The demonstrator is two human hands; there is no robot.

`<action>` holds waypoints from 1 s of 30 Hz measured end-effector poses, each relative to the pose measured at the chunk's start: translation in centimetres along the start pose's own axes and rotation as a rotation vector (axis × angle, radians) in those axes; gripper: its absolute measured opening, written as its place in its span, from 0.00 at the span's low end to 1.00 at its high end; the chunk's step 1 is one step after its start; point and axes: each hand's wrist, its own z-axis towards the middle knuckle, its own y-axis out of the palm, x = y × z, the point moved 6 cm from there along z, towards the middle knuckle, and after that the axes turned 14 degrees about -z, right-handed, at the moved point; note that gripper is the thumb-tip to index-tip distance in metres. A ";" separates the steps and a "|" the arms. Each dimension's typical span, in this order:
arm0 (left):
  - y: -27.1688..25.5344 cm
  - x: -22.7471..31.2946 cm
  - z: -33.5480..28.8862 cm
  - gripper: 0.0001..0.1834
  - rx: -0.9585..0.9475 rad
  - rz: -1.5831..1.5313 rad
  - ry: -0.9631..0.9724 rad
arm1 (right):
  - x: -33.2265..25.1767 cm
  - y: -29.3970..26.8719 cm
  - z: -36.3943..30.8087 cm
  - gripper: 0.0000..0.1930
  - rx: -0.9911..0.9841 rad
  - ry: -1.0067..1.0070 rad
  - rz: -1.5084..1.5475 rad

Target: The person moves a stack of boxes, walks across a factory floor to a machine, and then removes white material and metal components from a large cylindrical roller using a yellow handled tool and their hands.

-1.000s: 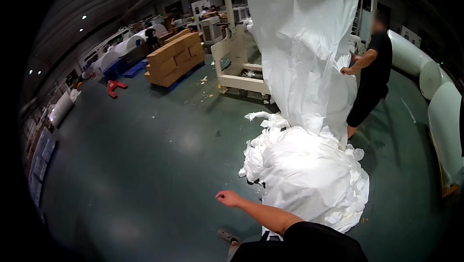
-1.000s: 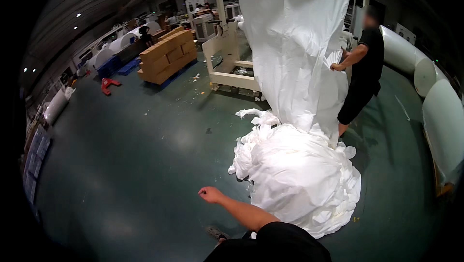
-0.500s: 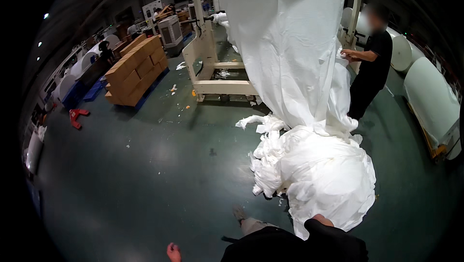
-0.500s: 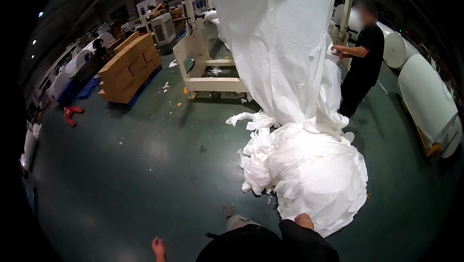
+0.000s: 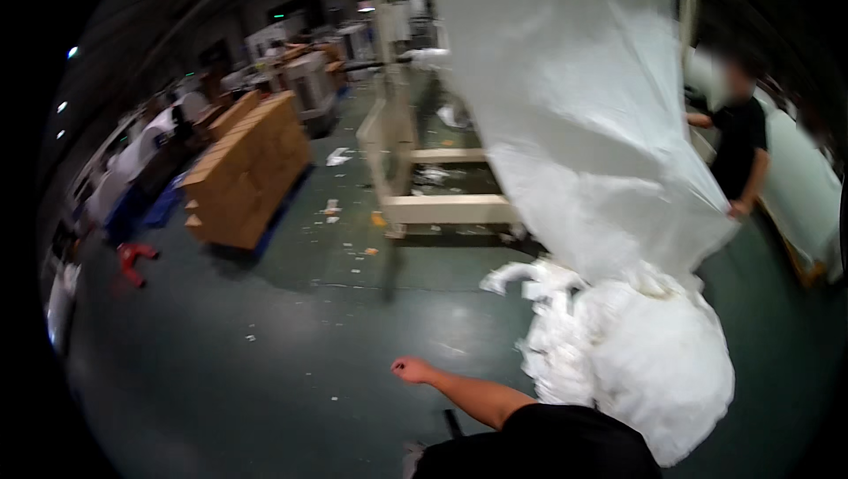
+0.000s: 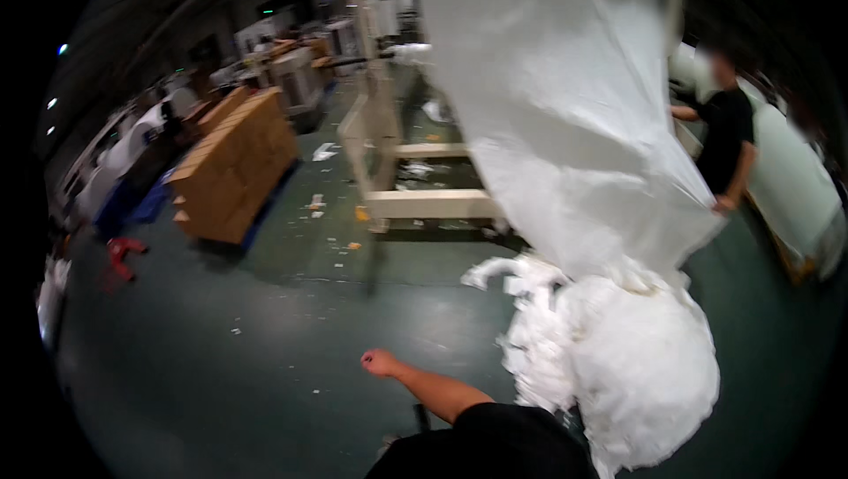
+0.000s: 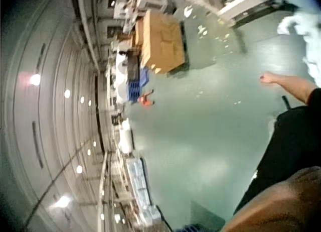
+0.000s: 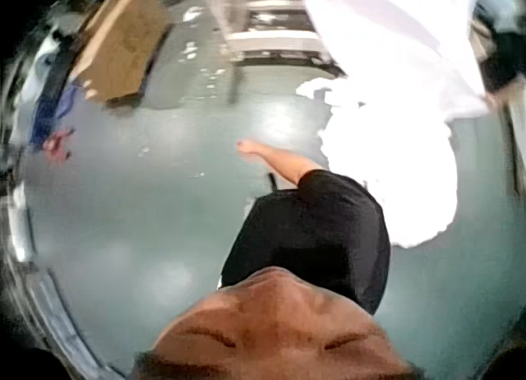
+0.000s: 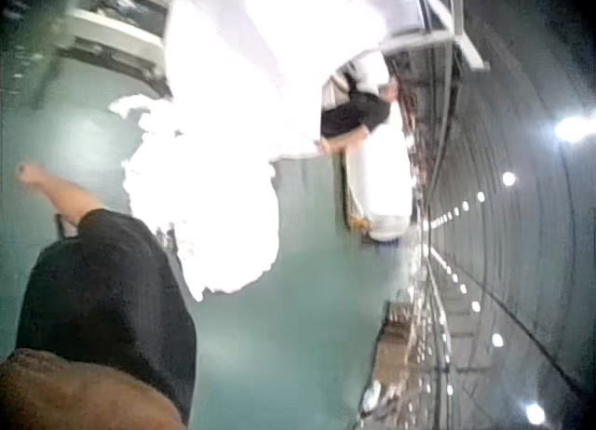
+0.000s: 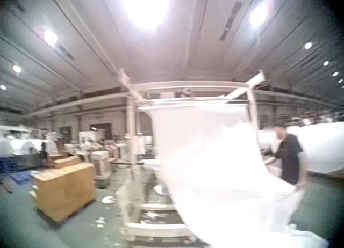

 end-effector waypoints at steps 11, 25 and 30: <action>-17.7 20.8 24.9 0.18 0.090 0.091 0.014 | 17.0 6.6 16.0 0.14 -0.266 0.498 -0.445; -25.4 62.6 61.8 0.11 0.142 -0.079 0.436 | 21.8 4.7 39.4 0.12 -0.578 0.306 -0.680; -20.4 67.1 66.2 0.15 -0.015 0.161 0.040 | 11.8 -1.8 77.0 0.20 -0.214 0.136 -0.597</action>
